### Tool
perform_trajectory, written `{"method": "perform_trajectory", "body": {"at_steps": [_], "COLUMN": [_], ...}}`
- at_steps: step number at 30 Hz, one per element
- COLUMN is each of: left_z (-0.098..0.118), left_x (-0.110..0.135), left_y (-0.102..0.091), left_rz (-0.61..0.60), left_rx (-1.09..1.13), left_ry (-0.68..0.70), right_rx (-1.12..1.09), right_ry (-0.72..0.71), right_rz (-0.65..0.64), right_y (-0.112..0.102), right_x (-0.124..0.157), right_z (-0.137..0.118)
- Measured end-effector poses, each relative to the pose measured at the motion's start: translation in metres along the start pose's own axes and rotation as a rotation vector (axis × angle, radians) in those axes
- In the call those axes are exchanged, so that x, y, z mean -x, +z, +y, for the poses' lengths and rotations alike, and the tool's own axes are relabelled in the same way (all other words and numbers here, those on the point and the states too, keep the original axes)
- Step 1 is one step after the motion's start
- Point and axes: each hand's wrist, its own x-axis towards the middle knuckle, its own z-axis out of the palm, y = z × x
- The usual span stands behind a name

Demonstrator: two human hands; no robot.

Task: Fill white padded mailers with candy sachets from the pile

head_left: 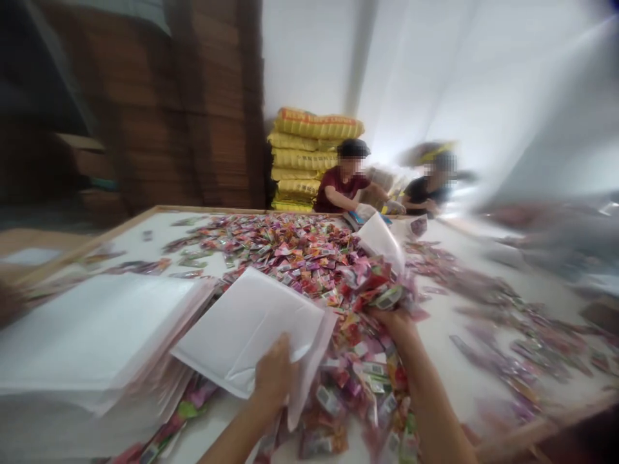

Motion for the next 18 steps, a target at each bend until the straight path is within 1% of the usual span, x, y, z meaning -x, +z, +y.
{"method": "perform_trajectory", "body": {"at_steps": [2,4,6,8,10,13,16,18], "left_z": [0.001,-0.004,-0.014,-0.024,-0.029,-0.025,-0.007,0.013], "left_x": [-0.007,-0.014,-0.019,-0.021,-0.024,-0.037,-0.06,-0.071], "left_y": [-0.003,-0.012,-0.023,-0.03,-0.033,-0.036,-0.047,-0.057], "left_rz": [0.025,0.066,0.13,0.183,0.204,0.236,0.261,0.267], "left_rx": [0.026,0.118,0.241,0.315,0.302,0.249,0.182,0.145], "left_ry": [-0.017,-0.035,-0.027,-0.016,-0.013,-0.033,-0.024,0.032], "right_rx": [0.032,0.15,0.408,0.698,0.891,1.049,1.085,1.088], "right_ry": [-0.043,-0.123,-0.247,-0.351,-0.391,-0.467,-0.578,-0.609], "right_rz": [-0.044,-0.096,-0.119,-0.128,-0.14,-0.16,-0.169,-0.171], "right_y": [0.026,0.058,0.084,0.1,0.108,0.113,0.118,0.12], "right_x": [0.01,0.031,0.057,0.08,0.095,0.105,0.108,0.106], "right_z": [-0.011,-0.008,0.008,0.031,0.05,0.063,0.065,0.065]}}
